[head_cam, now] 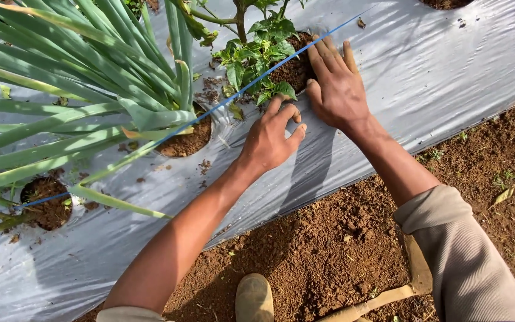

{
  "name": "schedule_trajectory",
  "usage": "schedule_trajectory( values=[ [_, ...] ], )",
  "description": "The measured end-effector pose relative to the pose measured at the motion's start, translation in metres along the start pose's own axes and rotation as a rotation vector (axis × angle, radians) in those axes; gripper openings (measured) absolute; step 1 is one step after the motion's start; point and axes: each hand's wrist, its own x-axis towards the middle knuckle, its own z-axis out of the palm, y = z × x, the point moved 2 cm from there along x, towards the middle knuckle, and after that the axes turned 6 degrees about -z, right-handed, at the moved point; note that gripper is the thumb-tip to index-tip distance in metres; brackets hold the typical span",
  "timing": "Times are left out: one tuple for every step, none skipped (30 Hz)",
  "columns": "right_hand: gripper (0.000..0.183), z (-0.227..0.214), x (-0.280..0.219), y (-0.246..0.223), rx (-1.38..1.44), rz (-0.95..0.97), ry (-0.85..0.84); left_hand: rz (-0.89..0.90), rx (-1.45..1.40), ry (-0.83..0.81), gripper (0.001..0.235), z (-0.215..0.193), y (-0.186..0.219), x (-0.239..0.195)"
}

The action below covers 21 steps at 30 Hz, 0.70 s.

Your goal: Covering the base of plants with soil through holes in plastic mulch using hands and a hand hoe

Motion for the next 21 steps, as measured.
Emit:
schedule_trajectory(
  values=[
    [0.060,0.005,0.005,0.002,-0.002,-0.001,0.000,0.002,-0.002,0.001,0.023,0.001,-0.001,0.001],
    [0.063,0.012,0.009,0.005,0.008,0.029,-0.108,0.016,-0.015,0.031,0.022,0.003,-0.001,0.001],
    [0.066,0.020,0.013,0.007,0.020,0.059,-0.215,0.031,-0.027,0.059,0.021,0.004,-0.001,0.002],
    [0.066,0.015,0.016,0.009,0.019,0.060,-0.215,0.032,-0.027,0.059,0.021,0.004,0.000,0.001],
    [0.062,0.012,0.020,0.010,0.113,0.038,-0.202,0.030,-0.043,0.063,0.020,0.004,0.000,0.001],
    [0.059,0.008,0.025,0.012,0.207,0.016,-0.188,0.029,-0.058,0.068,0.019,0.003,0.001,0.001],
    [0.059,0.003,0.021,0.006,0.209,0.014,-0.185,0.029,-0.054,0.068,0.019,0.001,0.001,0.000],
    [0.058,-0.003,0.018,-0.002,0.186,-0.057,-0.149,0.029,-0.047,0.055,0.019,0.000,0.001,-0.001],
    [0.058,-0.010,0.014,-0.009,0.162,-0.128,-0.114,0.029,-0.041,0.042,0.019,-0.001,0.001,-0.003],
    [0.058,0.001,0.009,-0.003,0.164,-0.129,-0.113,0.028,-0.038,0.043,0.019,-0.001,0.000,-0.003],
    [0.059,0.012,0.003,0.002,0.107,-0.198,-0.168,0.030,-0.035,0.050,0.019,-0.001,-0.001,-0.002],
    [0.060,0.023,-0.003,0.008,0.050,-0.267,-0.223,0.032,-0.032,0.057,0.020,-0.001,-0.001,-0.002],
    [0.060,0.025,0.002,0.011,0.051,-0.268,-0.224,0.030,-0.033,0.058,0.020,0.000,-0.001,-0.001],
    [0.059,0.028,0.007,0.015,-0.034,-0.229,-0.229,0.009,-0.036,0.048,0.017,0.001,-0.002,-0.001],
    [0.058,0.030,0.012,0.019,-0.120,-0.192,-0.232,-0.011,-0.040,0.040,0.014,0.002,-0.002,0.001],
    [0.058,0.028,0.015,0.017,-0.120,-0.194,-0.233,-0.012,-0.040,0.042,0.014,0.001,-0.002,-0.001],
    [0.051,0.025,0.019,0.016,-0.030,-0.126,-0.202,0.016,-0.039,0.058,0.014,0.000,0.000,-0.001],
    [0.046,0.021,0.022,0.015,0.061,-0.059,-0.171,0.044,-0.038,0.074,0.014,-0.002,0.001,-0.001],
    [0.046,0.014,0.021,0.010,0.055,-0.061,-0.167,0.050,-0.038,0.077,0.014,-0.002,0.001,-0.001],
    [0.049,0.005,0.020,0.005,0.073,-0.021,-0.094,0.057,-0.034,0.078,0.014,-0.002,0.000,-0.001],
    [0.057,-0.003,0.016,0.000,0.092,0.020,-0.025,0.061,-0.033,0.075,0.013,-0.001,0.000,-0.002]
  ],
)
